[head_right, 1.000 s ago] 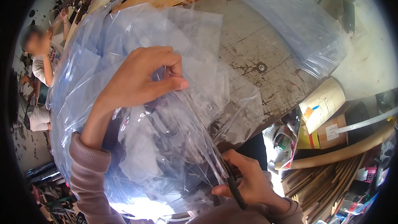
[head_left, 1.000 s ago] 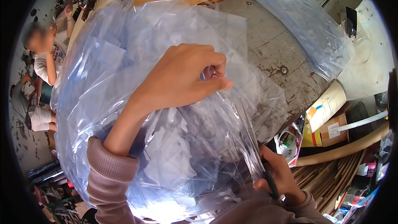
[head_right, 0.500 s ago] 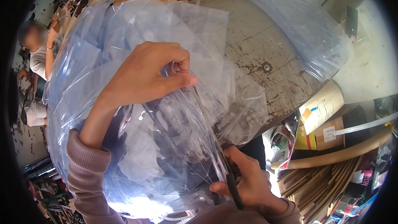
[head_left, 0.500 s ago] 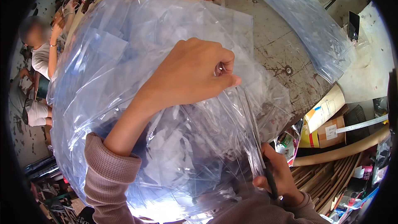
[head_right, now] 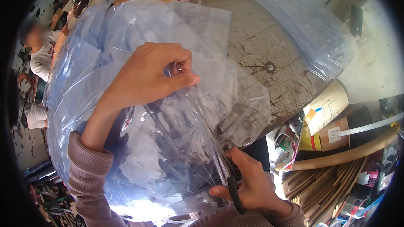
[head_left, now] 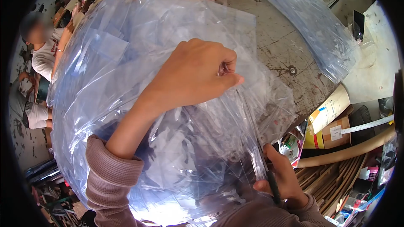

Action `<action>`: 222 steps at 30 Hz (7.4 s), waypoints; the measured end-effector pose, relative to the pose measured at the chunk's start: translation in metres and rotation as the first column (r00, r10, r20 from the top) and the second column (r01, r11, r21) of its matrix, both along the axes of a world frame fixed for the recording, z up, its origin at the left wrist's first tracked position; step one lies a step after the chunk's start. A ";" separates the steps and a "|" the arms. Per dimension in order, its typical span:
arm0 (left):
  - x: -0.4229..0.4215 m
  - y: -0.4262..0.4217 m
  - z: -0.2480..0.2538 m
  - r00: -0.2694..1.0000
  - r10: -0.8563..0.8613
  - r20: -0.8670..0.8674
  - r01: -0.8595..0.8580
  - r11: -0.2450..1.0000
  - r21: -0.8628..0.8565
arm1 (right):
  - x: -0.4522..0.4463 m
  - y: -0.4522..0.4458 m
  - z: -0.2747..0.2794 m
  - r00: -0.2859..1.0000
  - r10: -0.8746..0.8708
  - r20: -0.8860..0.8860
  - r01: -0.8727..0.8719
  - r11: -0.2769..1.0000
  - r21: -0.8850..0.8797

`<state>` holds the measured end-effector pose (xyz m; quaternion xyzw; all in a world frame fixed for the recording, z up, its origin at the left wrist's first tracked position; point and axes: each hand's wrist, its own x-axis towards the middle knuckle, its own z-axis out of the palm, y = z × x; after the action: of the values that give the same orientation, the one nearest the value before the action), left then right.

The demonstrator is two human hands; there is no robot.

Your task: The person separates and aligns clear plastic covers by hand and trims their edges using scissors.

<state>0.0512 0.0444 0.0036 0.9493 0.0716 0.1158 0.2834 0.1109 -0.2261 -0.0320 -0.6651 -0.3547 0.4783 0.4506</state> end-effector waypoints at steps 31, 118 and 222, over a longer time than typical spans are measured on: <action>0.002 -0.003 0.001 0.999 0.047 -0.020 -0.047 0.999 -0.008 | -0.001 -0.007 -0.015 0.992 -0.096 -0.081 0.102 0.993 0.063; -0.014 0.015 0.026 0.961 -0.264 -0.083 0.242 0.948 -0.209 | 0.069 0.071 -0.007 0.461 -0.207 0.863 -0.683 0.538 0.494; -0.040 -0.074 -0.022 0.929 -0.314 0.195 0.173 0.836 0.521 | 0.161 -0.169 0.015 0.395 -0.403 0.826 0.556 0.820 0.134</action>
<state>0.0110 -0.0299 -0.0188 0.9659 -0.1225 0.2223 0.0503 0.2724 -0.3952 -0.0175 -0.9160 -0.2749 -0.0149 0.2918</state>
